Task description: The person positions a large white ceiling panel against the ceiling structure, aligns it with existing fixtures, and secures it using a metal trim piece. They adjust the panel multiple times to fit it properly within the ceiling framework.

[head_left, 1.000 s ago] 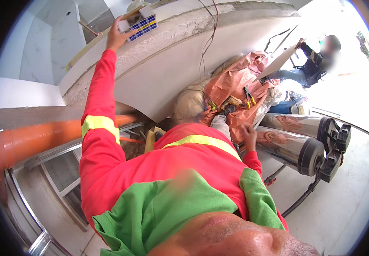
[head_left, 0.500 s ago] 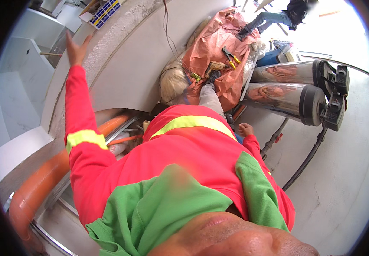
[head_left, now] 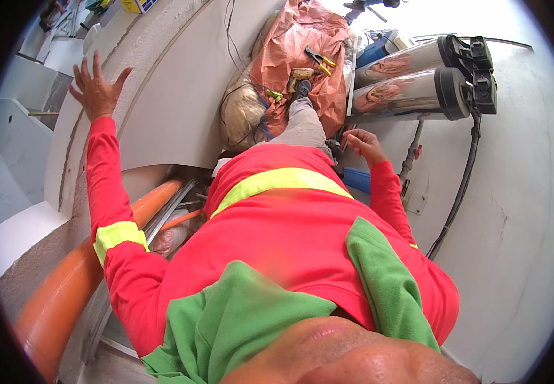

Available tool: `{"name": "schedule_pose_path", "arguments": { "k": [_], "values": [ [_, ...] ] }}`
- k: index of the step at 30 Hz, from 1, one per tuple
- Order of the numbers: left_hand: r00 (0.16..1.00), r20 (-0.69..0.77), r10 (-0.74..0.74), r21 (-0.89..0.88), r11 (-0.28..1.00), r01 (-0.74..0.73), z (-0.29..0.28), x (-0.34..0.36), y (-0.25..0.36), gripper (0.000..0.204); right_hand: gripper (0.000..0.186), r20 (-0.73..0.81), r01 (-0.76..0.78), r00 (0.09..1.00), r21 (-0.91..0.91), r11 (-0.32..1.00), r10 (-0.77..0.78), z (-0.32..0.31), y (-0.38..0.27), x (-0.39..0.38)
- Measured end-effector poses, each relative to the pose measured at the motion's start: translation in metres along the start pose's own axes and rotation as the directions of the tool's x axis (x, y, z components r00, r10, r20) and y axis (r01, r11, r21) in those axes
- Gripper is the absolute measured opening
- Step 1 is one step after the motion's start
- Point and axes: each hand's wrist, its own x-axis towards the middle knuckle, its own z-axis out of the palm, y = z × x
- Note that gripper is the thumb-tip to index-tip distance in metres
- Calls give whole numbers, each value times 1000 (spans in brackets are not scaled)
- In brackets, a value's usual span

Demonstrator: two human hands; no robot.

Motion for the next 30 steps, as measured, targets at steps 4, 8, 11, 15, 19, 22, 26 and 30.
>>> {"name": "schedule_pose_path", "arguments": {
  "k": [4,8,11,15,19,22,26,30],
  "values": [
    [998,63,-22,19,1000,21,0,1,-2,101,48,644,437,564,298,849,-517,73,-161,-110],
    [987,153,-42,58,998,34,9,1,-8,102,30,677,613,-5,583,533,-736,142,-255,-165],
    [984,177,-19,73,997,6,14,0,-11,102,31,361,754,186,544,368,-914,172,-298,-170],
    [982,185,-21,-1,1000,22,18,1,-12,103,16,112,801,273,523,291,-955,217,-318,-174],
    [985,171,-39,-42,998,47,21,2,-12,100,6,169,606,392,692,392,-904,235,-327,-189],
    [991,130,-40,-57,997,48,18,-1,-13,103,8,-61,641,343,745,186,-937,259,-328,-182],
    [993,115,-11,-76,997,20,16,-4,-14,101,9,-211,648,381,755,97,-900,270,-331,-186],
    [992,118,-37,-82,996,47,9,-6,-16,96,6,2,612,380,749,253,-925,246,-336,-185]
  ]
}}
